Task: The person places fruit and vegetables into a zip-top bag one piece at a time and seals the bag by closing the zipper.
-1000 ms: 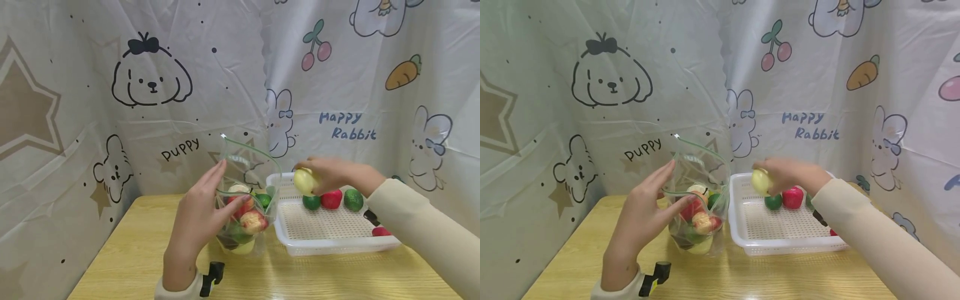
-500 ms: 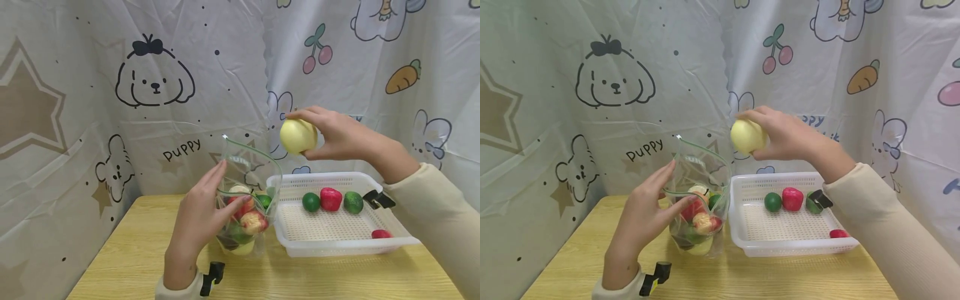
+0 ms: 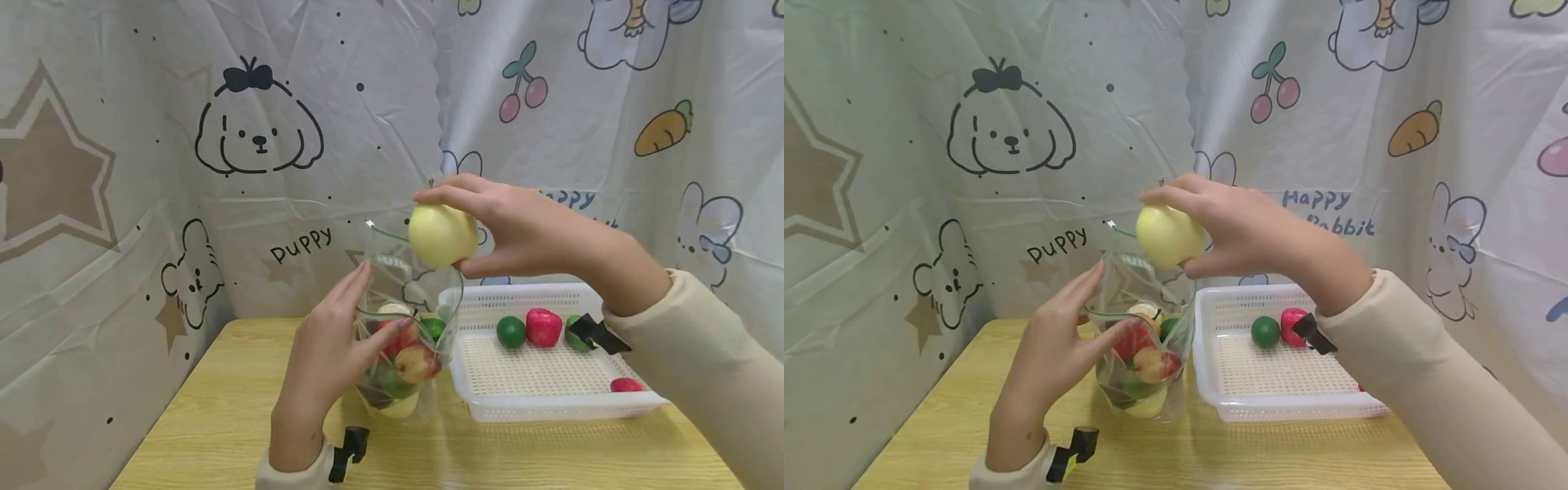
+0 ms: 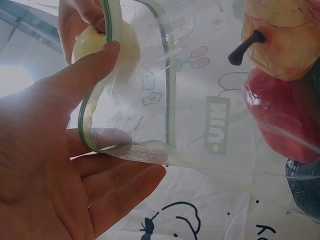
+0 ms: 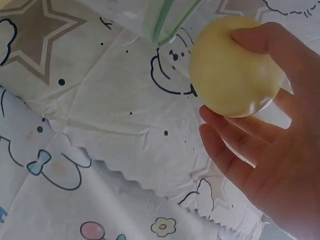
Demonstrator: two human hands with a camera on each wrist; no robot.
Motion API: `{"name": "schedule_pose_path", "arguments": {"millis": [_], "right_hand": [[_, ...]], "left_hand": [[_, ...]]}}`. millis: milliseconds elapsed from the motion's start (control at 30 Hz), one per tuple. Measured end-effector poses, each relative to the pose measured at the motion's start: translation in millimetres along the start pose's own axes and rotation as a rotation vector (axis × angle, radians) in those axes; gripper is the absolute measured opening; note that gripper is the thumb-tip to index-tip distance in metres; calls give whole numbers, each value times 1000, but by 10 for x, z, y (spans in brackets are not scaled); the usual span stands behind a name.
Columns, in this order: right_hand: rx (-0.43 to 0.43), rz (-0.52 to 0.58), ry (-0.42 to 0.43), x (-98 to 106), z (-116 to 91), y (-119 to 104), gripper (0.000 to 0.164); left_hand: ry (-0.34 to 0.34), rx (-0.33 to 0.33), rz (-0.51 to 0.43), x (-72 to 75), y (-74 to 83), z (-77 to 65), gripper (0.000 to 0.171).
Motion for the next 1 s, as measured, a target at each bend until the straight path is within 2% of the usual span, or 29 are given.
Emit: {"name": "schedule_pose_path", "arguments": {"millis": [233,467,733,1000], "right_hand": [[-2,-9,-64,-175,37,-94,83],[-21,2,-138,-340,45,-113,83],[-27,17,-183,-459,57,-120,83],[-22,7,-177,-464,66,-103,83]], "left_hand": [[-7,11,-9,-9,-12,5,81],[-14,29,-24,-17,-3,10,56],[-1,32,-16,-15,-3,27,69],[25,20,-8,-33,-16,41,78]]}}
Point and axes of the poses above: each hand's wrist, its own z-axis towards the middle knuckle, its own x-axis out of the back of the hand, y = z × x, the point moved 5 cm from there along z, towards the middle knuckle, and after that the axes turned 8 degrees about y, right-handed, at the moved point
